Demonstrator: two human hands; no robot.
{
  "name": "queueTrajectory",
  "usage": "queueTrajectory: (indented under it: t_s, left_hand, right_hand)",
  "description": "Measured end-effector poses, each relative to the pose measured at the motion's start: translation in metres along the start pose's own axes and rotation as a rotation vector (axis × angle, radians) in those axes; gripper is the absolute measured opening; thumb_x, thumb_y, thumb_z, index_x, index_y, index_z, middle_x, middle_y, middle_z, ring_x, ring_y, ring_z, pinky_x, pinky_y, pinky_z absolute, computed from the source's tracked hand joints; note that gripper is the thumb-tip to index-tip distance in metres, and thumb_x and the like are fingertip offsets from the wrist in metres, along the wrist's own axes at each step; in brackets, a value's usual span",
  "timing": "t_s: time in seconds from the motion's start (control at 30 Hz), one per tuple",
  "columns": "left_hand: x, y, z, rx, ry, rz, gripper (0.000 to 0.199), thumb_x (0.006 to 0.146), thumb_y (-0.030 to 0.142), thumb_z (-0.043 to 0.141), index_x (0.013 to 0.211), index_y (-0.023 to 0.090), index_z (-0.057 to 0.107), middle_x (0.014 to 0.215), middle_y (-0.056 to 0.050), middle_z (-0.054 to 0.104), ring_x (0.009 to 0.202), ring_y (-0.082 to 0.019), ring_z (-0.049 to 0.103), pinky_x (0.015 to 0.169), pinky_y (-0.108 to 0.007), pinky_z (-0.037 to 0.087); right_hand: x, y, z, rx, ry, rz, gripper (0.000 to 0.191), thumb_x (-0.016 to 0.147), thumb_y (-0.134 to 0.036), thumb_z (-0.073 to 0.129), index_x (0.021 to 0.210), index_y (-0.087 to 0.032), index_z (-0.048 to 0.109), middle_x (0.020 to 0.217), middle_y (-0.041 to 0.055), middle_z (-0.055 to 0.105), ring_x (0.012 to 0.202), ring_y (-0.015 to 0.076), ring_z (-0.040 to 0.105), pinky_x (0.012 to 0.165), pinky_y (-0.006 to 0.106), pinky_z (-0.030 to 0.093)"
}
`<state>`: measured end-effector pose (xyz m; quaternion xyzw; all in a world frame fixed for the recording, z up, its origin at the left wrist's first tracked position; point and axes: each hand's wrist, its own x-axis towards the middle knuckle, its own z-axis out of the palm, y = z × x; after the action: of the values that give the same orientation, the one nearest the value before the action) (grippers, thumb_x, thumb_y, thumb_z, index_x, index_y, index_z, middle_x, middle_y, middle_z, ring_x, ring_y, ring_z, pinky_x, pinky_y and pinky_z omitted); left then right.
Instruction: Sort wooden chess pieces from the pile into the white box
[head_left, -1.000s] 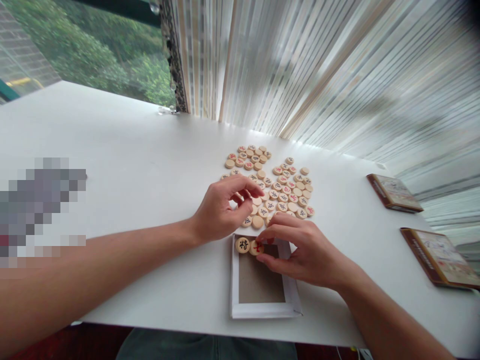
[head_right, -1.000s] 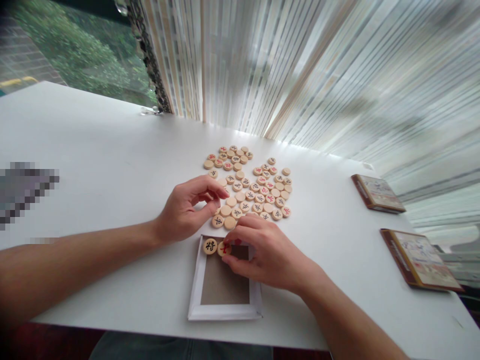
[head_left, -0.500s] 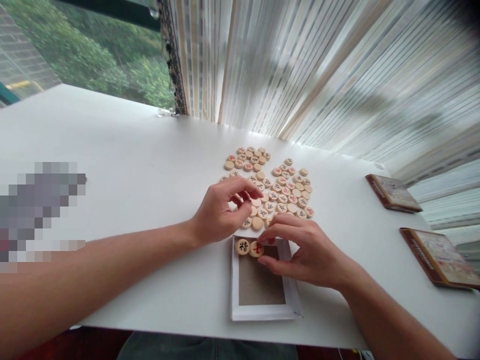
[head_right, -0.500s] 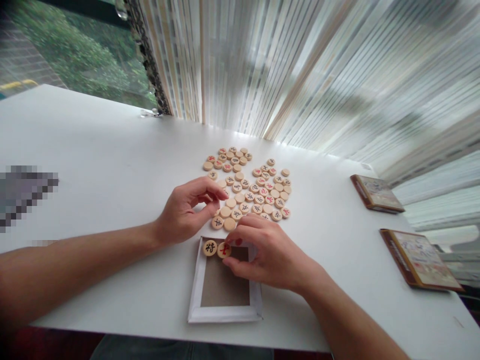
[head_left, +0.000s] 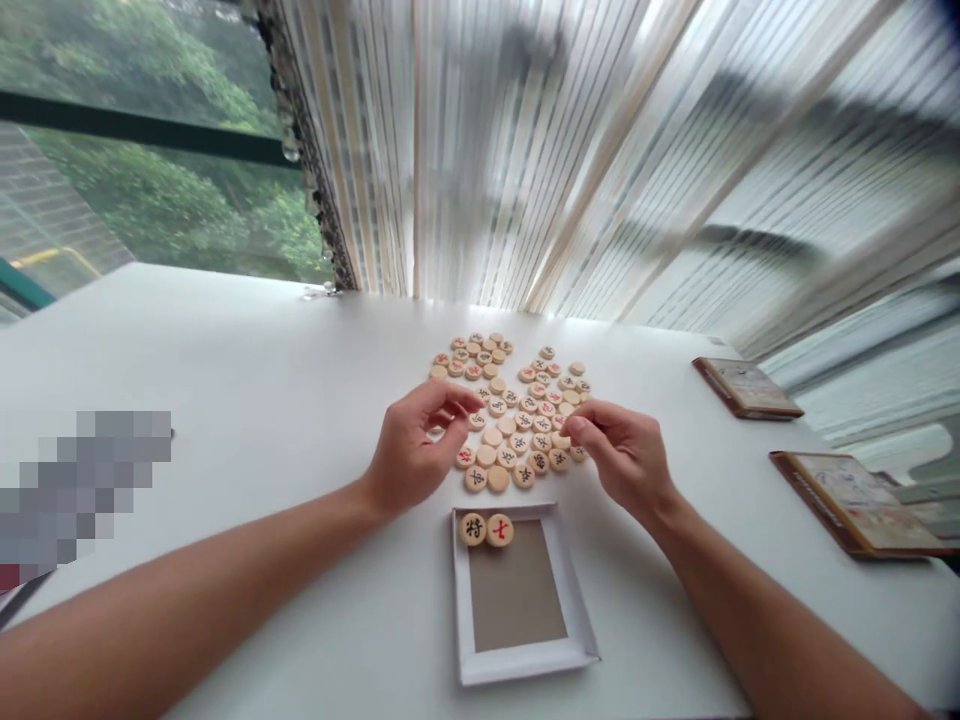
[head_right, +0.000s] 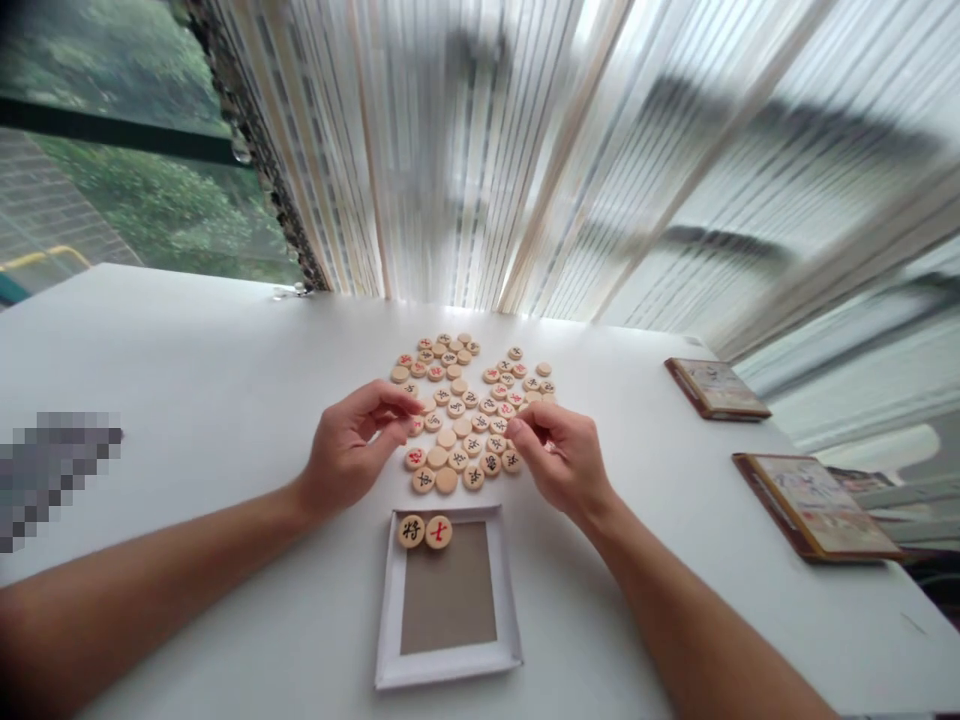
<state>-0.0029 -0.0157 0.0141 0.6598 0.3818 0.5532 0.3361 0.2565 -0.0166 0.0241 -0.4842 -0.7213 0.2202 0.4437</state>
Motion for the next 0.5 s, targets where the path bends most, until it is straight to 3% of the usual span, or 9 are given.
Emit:
queueTrajectory:
  t_s: [0.17,0.33,0.5]
  left_hand:
    - [0.02,0.005,-0.006,-0.046,0.129,-0.011,0.014,0.086,0.012,0.065,0.096,0.017,0.074,0.092,-0.004,0.075,0.075,-0.015,0.07,0.066,-0.025,0.058]
    - [0.044,0.015,-0.014,-0.084,0.256,0.087,0.013,0.086,0.014,0.067,0.097,0.017,0.073,0.086,-0.002,0.074,0.068,-0.013,0.068,0.059,-0.023,0.056]
    - [0.077,-0.003,-0.018,0.023,0.366,0.119,0.016,0.082,0.017,0.064,0.096,0.017,0.072,0.087,-0.002,0.072,0.065,-0.013,0.066,0.055,-0.023,0.054]
  right_hand:
    - [0.01,0.019,-0.002,0.018,0.107,0.074,0.035,0.095,-0.039,0.062,0.068,-0.018,0.069,0.058,0.0009,0.058,0.053,0.0144,0.048,0.052,0.028,0.034]
    - [0.018,0.031,-0.003,0.026,0.15,0.093,0.038,0.094,-0.042,0.061,0.065,-0.018,0.066,0.055,-0.0001,0.055,0.05,0.0134,0.045,0.049,0.027,0.033]
    - [0.021,0.038,-0.003,0.029,0.168,0.102,0.042,0.094,-0.046,0.061,0.063,-0.018,0.064,0.054,-0.0009,0.052,0.049,0.0131,0.044,0.048,0.026,0.033]
